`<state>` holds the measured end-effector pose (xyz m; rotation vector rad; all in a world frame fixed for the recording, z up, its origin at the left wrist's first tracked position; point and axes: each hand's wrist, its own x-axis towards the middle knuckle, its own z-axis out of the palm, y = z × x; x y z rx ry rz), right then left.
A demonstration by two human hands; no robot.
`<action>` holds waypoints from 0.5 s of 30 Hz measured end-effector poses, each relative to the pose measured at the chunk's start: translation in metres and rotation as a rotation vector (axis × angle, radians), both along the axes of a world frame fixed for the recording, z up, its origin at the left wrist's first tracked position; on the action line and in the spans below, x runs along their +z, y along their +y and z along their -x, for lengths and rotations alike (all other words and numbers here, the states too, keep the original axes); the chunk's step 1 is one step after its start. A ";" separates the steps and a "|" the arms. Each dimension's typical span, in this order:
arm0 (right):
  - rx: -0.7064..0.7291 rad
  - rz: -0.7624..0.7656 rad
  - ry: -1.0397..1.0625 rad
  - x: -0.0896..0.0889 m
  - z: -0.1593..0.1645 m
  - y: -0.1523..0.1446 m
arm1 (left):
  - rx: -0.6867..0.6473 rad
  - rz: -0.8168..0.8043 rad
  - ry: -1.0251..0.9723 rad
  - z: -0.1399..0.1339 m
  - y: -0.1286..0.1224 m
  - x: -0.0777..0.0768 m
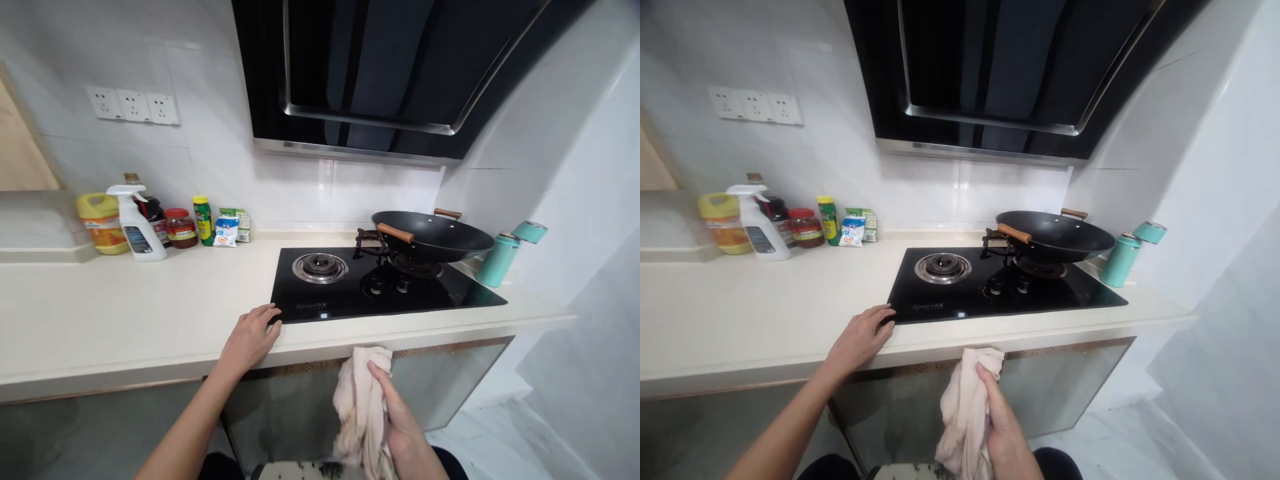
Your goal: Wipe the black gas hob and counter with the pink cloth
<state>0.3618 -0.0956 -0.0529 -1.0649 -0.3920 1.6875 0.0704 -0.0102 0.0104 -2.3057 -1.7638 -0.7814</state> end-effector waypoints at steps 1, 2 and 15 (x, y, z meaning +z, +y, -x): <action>0.014 0.017 0.016 0.002 -0.009 -0.007 | 0.005 0.000 -0.001 0.000 0.000 0.000; 0.025 0.036 0.052 0.006 -0.017 -0.013 | 0.008 -0.002 -0.003 -0.001 0.000 0.000; 0.007 -0.853 -1.116 0.119 -0.029 0.087 | -0.004 -0.036 -0.050 0.002 -0.002 -0.002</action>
